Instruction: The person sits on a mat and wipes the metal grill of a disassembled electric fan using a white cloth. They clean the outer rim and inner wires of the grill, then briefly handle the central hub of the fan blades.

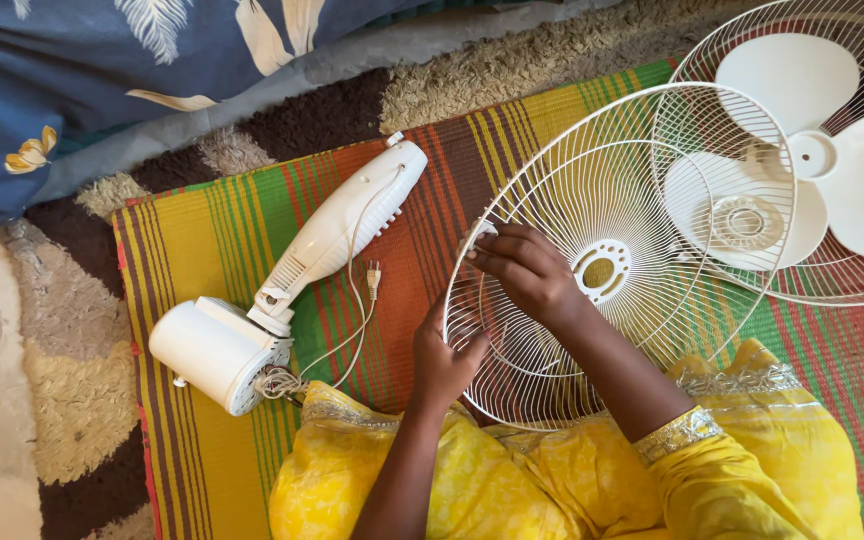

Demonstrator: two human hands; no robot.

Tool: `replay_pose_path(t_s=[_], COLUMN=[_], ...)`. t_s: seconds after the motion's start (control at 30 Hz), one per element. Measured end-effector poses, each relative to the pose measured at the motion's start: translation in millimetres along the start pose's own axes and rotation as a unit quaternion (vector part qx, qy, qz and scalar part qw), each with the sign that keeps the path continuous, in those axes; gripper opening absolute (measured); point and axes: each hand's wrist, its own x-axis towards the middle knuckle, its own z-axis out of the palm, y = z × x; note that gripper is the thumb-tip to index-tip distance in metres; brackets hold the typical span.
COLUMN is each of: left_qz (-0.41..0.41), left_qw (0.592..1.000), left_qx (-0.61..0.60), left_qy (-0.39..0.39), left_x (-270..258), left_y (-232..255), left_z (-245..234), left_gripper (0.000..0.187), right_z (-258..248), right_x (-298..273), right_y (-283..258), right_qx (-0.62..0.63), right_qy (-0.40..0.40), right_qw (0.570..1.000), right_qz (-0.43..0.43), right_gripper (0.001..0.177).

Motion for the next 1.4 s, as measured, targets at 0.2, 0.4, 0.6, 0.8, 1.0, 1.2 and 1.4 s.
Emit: replay_pose_path(t_s=[0.2, 0.4, 0.6, 0.8, 1.0, 1.2, 1.4], left_qz=[0.004, -0.071, -0.057, -0.059, -0.017, -0.008, -0.039], left_qw=[1.000, 0.997, 0.998, 0.997, 1.000, 1.000, 0.999], left_qx=[0.026, 0.018, -0.024, -0.046, 0.009, 0.017, -0.009], left_qy=[-0.002, -0.007, 0.000, 0.006, -0.004, -0.005, 0.004], left_x=[0, 3, 8, 3, 2, 4, 7], left_y=[4, 3, 4, 9, 8, 6, -7], left_z=[-2, -1, -4, -1, -1, -2, -2], left_gripper=[0.066, 0.061, 0.058, 0.054, 0.059, 0.065, 0.058], right_z=[-3, -13, -27, -27, -16, -18, -33], right_x=[-1, 8, 15, 17, 19, 23, 26], right_y=[2, 7, 13, 8, 9, 9, 9], right_qx=[0.015, 0.015, 0.015, 0.012, -0.010, -0.031, -0.015], right_qy=[-0.021, -0.073, -0.158, -0.037, -0.012, -0.030, -0.103], right_qw=[0.999, 0.997, 0.986, 0.998, 0.999, 0.997, 0.989], right_qz=[0.029, 0.035, 0.060, 0.048, 0.046, 0.058, 0.110], right_gripper=[0.017, 0.014, 0.019, 0.008, 0.013, 0.010, 0.013])
